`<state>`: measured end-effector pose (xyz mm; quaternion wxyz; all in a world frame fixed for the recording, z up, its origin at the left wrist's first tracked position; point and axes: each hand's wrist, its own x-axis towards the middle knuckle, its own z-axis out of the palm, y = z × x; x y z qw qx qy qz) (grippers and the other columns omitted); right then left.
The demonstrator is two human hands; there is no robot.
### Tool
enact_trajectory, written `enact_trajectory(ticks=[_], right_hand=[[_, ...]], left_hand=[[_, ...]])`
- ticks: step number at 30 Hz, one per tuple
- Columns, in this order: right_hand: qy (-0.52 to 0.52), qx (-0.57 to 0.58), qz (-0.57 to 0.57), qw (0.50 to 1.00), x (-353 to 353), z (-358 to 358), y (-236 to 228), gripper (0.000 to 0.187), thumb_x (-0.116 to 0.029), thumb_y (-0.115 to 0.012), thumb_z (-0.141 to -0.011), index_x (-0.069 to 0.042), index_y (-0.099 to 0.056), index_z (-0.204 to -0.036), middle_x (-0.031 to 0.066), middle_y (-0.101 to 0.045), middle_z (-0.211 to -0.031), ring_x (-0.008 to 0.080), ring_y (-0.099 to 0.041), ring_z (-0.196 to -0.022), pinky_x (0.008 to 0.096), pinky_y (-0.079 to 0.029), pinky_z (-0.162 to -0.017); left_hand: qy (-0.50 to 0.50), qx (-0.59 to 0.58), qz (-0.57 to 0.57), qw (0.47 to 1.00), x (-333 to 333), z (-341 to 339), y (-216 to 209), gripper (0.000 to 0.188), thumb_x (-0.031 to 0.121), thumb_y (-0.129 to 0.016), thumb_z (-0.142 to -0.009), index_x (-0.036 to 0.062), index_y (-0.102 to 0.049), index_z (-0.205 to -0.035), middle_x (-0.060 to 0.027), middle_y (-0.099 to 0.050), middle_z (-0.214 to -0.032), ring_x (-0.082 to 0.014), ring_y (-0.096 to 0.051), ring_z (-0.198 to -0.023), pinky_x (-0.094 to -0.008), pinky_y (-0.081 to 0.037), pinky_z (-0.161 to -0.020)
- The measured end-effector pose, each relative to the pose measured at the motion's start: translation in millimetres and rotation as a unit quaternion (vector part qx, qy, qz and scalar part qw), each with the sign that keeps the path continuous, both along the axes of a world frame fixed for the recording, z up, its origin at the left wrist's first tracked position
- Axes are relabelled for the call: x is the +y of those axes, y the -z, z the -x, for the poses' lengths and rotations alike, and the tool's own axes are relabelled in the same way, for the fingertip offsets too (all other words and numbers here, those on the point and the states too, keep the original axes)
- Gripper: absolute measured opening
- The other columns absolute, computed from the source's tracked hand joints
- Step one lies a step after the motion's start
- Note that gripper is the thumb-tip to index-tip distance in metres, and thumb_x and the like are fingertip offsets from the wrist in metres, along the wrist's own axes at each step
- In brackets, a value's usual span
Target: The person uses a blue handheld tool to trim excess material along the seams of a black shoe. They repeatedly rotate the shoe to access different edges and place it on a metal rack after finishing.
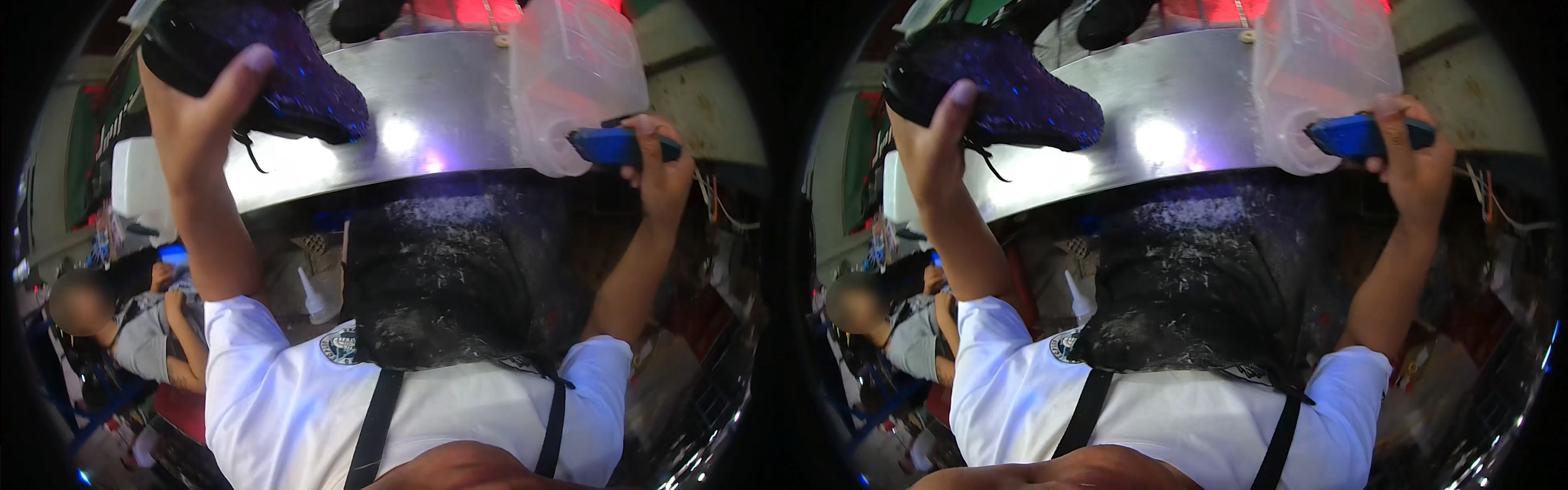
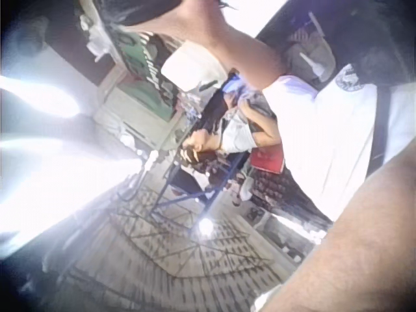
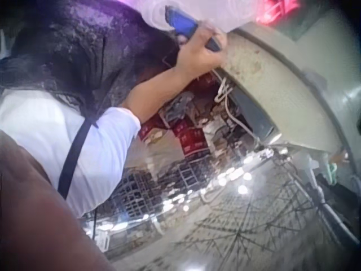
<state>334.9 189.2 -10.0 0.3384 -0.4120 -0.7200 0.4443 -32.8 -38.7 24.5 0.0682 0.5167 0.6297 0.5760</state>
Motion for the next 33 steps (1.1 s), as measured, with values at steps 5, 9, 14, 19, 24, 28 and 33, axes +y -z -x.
enact_trajectory(ticks=[5, 9, 14, 19, 24, 28, 33], right_hand=[[0.002, 0.004, 0.062, 0.998, -19.5, -11.1, 21.0, 0.032, -0.03, -0.071, -0.09, -0.001, -0.069, -0.102, 0.0032, -0.067, -0.077, 0.0076, -0.061, -0.058, 0.0183, -0.045, -0.05], [0.031, -0.032, 0.09, 0.995, -26.6, -16.2, 24.9, 0.027, -0.021, -0.073, -0.088, -0.001, -0.069, -0.104, 0.0032, -0.067, -0.078, 0.007, -0.064, -0.066, 0.0193, -0.049, -0.058], [-0.008, -0.069, 0.051, 0.996, -34.5, -13.0, 29.0, 0.023, -0.015, -0.073, -0.086, -0.001, -0.068, -0.103, 0.0037, -0.067, -0.074, 0.0076, -0.063, -0.064, 0.021, -0.05, -0.057], [0.045, -0.036, 0.096, 0.994, -31.8, -10.8, 33.3, 0.024, -0.014, -0.072, -0.087, 0.0, -0.067, -0.105, 0.0028, -0.067, -0.075, 0.006, -0.062, -0.064, 0.0196, -0.047, -0.057], [0.018, -0.03, 0.115, 0.993, -36.2, -13.4, 35.6, 0.023, -0.012, -0.071, -0.088, -0.001, -0.066, -0.107, 0.002, -0.064, -0.076, 0.0063, -0.059, -0.065, 0.0197, -0.046, -0.059], [0.017, -0.03, 0.094, 0.995, -38.1, -19.9, 42.6, 0.026, -0.011, -0.071, -0.088, 0.002, -0.065, -0.11, 0.0031, -0.064, -0.079, 0.0072, -0.059, -0.066, 0.0192, -0.045, -0.058], [0.0, 0.002, 0.071, 0.997, -31.3, -19.7, 58.1, 0.027, -0.013, -0.069, -0.09, 0.003, -0.064, -0.111, 0.0038, -0.064, -0.077, 0.0073, -0.058, -0.065, 0.019, -0.043, -0.057]], left_hand=[[0.109, -0.04, -0.052, 0.992, 20.4, -33.9, 36.8, 0.066, 0.02, -0.09, -0.065, -0.0037, -0.056, -0.116, -0.01, -0.064, -0.107, -0.0178, -0.063, -0.097, -0.0306, -0.05, -0.087], [0.123, 0.115, 0.197, 0.966, 0.2, -18.1, 49.5, 0.08, 0.032, -0.096, -0.052, -0.0001, -0.061, -0.117, -0.0091, -0.066, -0.112, -0.0219, -0.06, -0.108, -0.0362, -0.047, -0.096], [0.106, 0.158, 0.252, 0.949, -17.4, -1.6, 73.2, 0.076, 0.019, -0.095, -0.055, -0.0007, -0.06, -0.119, -0.0086, -0.066, -0.115, -0.0223, -0.062, -0.106, -0.0392, -0.047, -0.097], [0.133, 0.26, 0.277, 0.916, -28.3, -11.2, 72.5, 0.075, 0.025, -0.09, -0.062, 0.0017, -0.057, -0.125, -0.0109, -0.062, -0.122, -0.0254, -0.057, -0.114, -0.0406, -0.044, -0.102], [0.163, -0.111, 0.137, 0.971, -49.0, -45.6, 91.1, 0.05, 0.036, -0.049, -0.095, 0.0022, -0.049, -0.131, -0.0174, -0.056, -0.129, -0.0331, -0.051, -0.119, -0.0466, -0.042, -0.101], [0.097, 0.335, 0.048, 0.936, -53.3, -89.6, 91.9, 0.031, 0.01, -0.057, -0.089, 0.0029, -0.05, -0.119, -0.0216, -0.063, -0.114, -0.0387, -0.064, -0.095, -0.0482, -0.055, -0.08], [0.049, 0.413, -0.015, 0.909, -71.7, -110.6, 125.2, 0.04, 0.019, -0.056, -0.086, 0.0116, -0.044, -0.123, -0.0221, -0.061, -0.117, -0.0409, -0.062, -0.099, -0.0462, -0.055, -0.081]])
